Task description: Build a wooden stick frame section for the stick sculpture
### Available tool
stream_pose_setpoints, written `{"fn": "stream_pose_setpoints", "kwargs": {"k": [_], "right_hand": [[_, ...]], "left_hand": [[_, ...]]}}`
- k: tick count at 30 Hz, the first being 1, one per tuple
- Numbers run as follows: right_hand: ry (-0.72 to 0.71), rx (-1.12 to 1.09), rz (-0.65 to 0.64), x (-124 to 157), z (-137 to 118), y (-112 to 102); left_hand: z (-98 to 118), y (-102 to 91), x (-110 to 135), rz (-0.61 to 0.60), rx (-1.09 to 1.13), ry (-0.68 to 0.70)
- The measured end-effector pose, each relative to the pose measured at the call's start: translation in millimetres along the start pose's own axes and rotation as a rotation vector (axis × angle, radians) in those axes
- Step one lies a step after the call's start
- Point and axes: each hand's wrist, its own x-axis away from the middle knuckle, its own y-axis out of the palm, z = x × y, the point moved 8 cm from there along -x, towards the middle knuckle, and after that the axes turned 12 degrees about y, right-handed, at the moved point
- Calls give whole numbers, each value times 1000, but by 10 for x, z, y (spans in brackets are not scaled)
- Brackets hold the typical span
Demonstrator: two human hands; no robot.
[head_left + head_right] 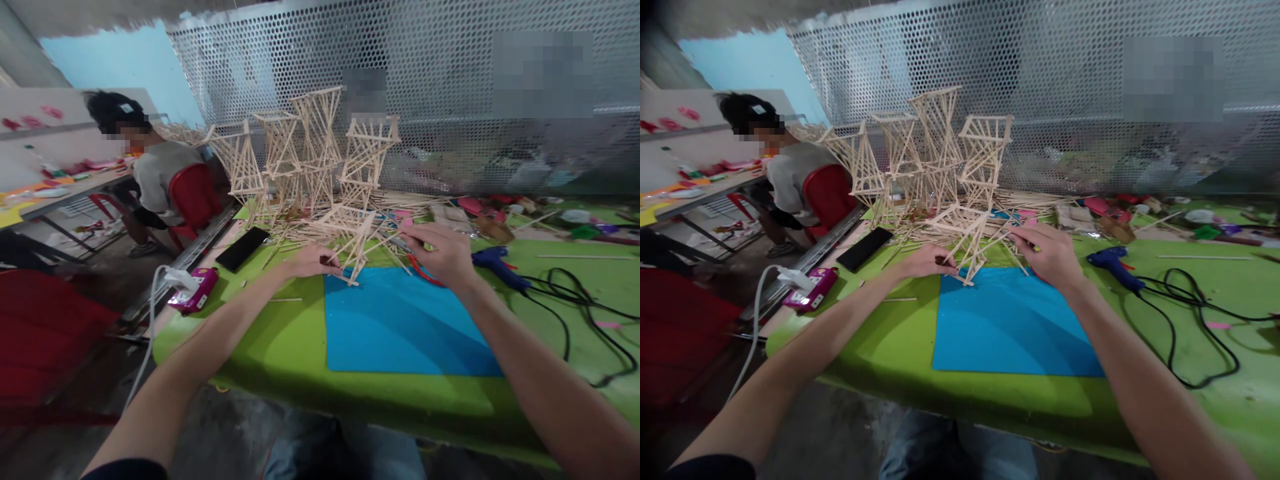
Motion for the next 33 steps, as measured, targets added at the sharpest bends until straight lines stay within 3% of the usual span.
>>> {"fn": "stream_pose_setpoints", "kwargs": {"k": [5, 20, 27, 33], "right_hand": [[-5, 14, -12, 1, 13, 20], [-130, 195, 133, 37, -46, 62], [-1, 197, 88, -10, 21, 102], [127, 176, 132, -93, 175, -64]], "left_hand": [[-5, 11, 3, -24, -33, 16], [-30, 21, -2, -15, -84, 5], [-22, 16, -3, -4, -81, -9], [-8, 2, 5, -8, -65, -14]]}}
